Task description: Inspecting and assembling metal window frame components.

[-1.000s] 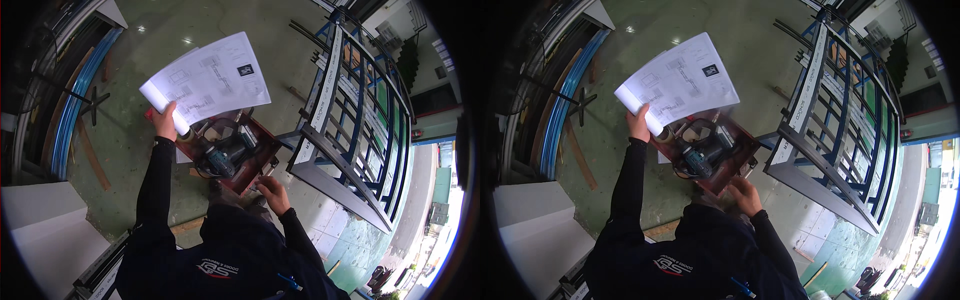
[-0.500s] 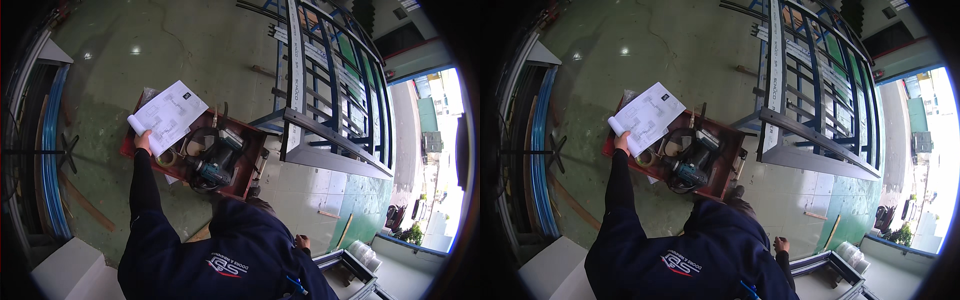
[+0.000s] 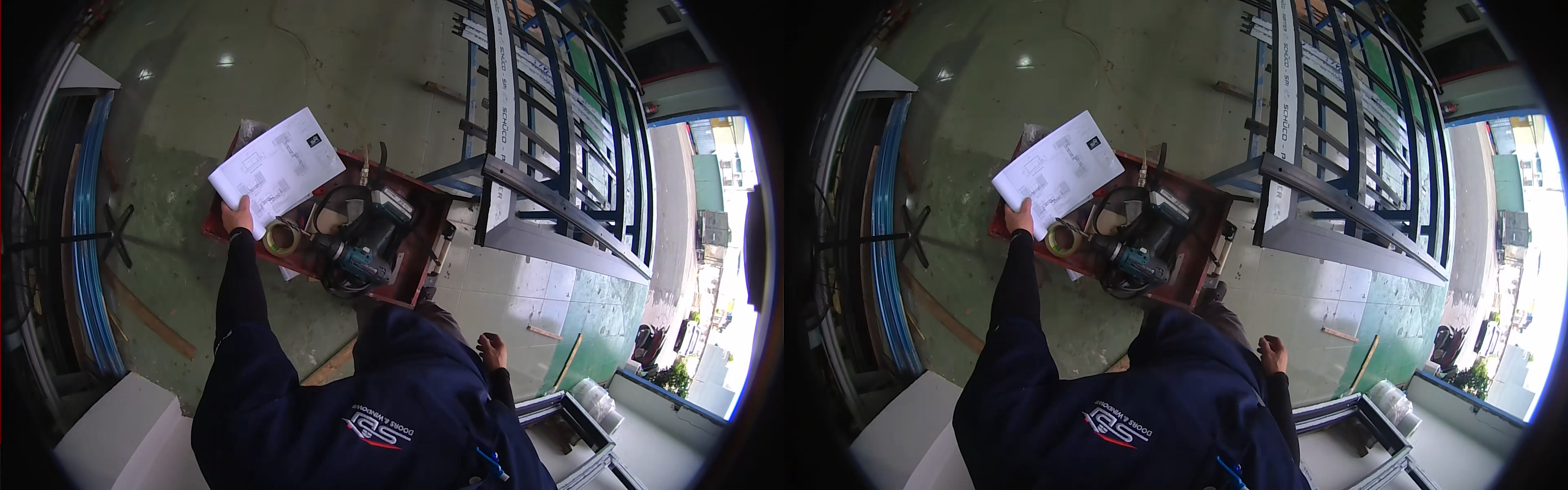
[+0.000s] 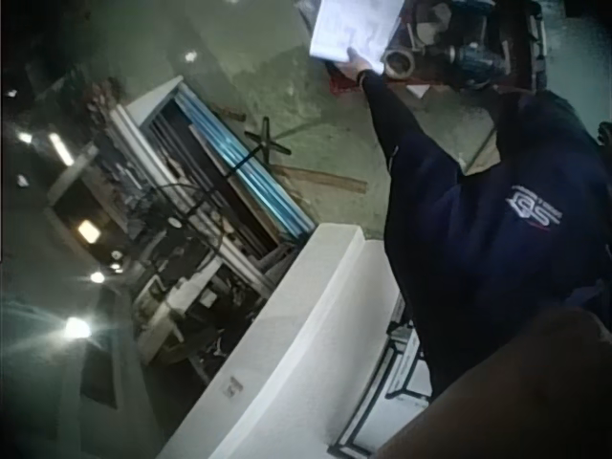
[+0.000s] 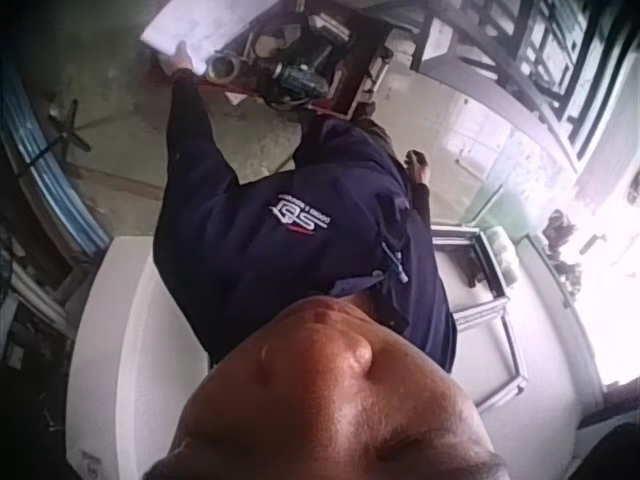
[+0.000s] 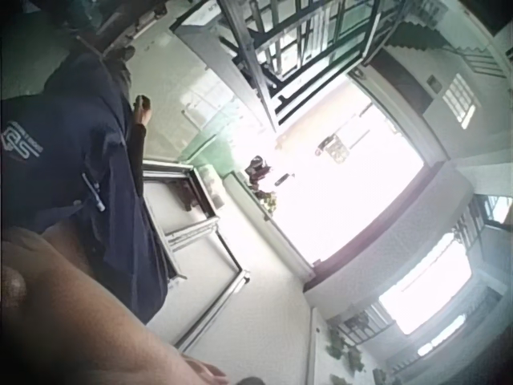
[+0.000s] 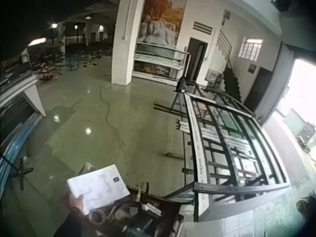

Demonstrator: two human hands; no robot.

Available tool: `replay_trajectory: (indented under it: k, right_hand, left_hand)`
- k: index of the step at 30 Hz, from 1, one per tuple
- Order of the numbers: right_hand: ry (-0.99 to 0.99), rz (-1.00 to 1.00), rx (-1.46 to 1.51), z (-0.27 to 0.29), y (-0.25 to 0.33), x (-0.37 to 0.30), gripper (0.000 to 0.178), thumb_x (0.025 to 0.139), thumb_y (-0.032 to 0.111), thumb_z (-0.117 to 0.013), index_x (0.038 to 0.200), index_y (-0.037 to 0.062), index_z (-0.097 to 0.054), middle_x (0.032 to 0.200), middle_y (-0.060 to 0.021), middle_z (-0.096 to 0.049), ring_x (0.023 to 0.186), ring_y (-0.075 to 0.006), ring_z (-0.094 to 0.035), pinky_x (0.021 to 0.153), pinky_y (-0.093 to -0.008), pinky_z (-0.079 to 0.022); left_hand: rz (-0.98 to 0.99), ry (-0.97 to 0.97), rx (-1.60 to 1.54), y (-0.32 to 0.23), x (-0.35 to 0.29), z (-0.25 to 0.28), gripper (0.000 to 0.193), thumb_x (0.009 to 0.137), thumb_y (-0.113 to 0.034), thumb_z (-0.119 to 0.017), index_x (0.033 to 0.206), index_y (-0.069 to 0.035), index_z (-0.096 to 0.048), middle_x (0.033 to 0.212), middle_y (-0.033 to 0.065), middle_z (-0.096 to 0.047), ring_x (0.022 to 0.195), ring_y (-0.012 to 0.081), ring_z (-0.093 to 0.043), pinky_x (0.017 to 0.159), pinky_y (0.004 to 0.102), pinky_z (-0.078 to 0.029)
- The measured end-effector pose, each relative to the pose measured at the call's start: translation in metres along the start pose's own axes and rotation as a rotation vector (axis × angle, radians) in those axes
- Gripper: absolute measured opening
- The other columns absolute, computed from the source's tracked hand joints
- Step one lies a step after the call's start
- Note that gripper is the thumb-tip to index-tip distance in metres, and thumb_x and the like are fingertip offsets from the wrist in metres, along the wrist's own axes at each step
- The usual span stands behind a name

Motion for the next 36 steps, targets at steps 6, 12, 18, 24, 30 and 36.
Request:
replay_trajectory:
  k: [6,12,18,24,30,36]
  right_hand:
    - [0.210,0.121,-0.295,-0.032,0.049,-0.021,0.047,0.094,0.031,-0.070,0.123,-0.0063,-0.069,0.114,-0.0191,-0.076,0.107,-0.0261,-0.073,0.096,-0.0369,-0.056]
    - [0.137,0.033,-0.231,-0.020,0.014,0.000,0.050,0.092,0.037,-0.069,0.120,-0.0042,-0.072,0.109,-0.0213,-0.078,0.104,-0.0286,-0.076,0.092,-0.0384,-0.058]
    - [0.184,0.153,-0.426,-0.034,0.093,-0.019,0.052,0.094,0.036,-0.071,0.129,-0.0009,-0.068,0.122,-0.0208,-0.075,0.113,-0.0318,-0.073,0.099,-0.0395,-0.056]
    - [0.572,0.685,-0.331,-0.101,0.289,-0.101,0.048,0.094,0.036,-0.073,0.129,0.0035,-0.066,0.118,-0.0202,-0.070,0.112,-0.0378,-0.069,0.098,-0.0447,-0.055]
    - [0.362,1.094,-0.386,-0.147,0.347,-0.177,0.052,0.088,0.040,-0.077,0.121,0.0027,-0.061,0.116,-0.0215,-0.055,0.110,-0.0404,-0.058,0.093,-0.0500,-0.050]
    - [0.458,1.319,-0.321,-0.095,0.320,-0.197,0.048,0.086,0.041,-0.076,0.113,0.0035,-0.066,0.111,-0.0203,-0.059,0.108,-0.0400,-0.061,0.091,-0.0507,-0.051]
  left_hand:
    - [-0.009,-0.020,0.244,0.007,-0.023,0.036,0.071,0.083,-0.042,-0.085,0.135,-0.002,-0.058,0.127,0.0234,-0.071,0.116,0.0434,-0.068,0.100,0.0512,-0.054]
    - [-0.046,0.162,0.150,0.031,0.015,0.026,0.101,0.080,-0.047,-0.089,0.144,0.013,-0.040,0.131,0.0327,-0.064,0.122,0.0428,-0.065,0.107,0.0472,-0.049]
    - [-0.236,-0.324,-0.018,-0.069,-0.112,0.058,0.083,0.091,-0.042,-0.083,0.143,0.009,-0.042,0.140,0.0262,-0.051,0.126,0.0381,-0.056,0.105,0.0468,-0.049]
    - [-0.256,0.162,-0.561,-0.219,-0.277,-0.054,0.062,0.099,-0.022,-0.076,0.142,0.001,-0.039,0.137,0.0214,-0.049,0.121,0.0293,-0.057,0.101,0.0416,-0.051]
    - [-0.248,0.276,-0.599,-0.304,-0.340,-0.130,0.057,0.099,-0.023,-0.075,0.138,0.002,-0.044,0.131,0.0204,-0.054,0.115,0.0272,-0.060,0.096,0.0395,-0.053]
    - [-0.406,0.060,-0.454,-0.322,-0.426,-0.139,0.052,0.083,-0.016,-0.081,0.126,0.006,-0.060,0.109,0.0271,-0.073,0.097,0.0383,-0.073,0.081,0.0439,-0.057]
Point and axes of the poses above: each hand's wrist, its own x-axis towards the middle knuckle, its own z-axis out of the back of the hand, y = z × x, the point moved 5 cm from there along x, towards the middle knuckle
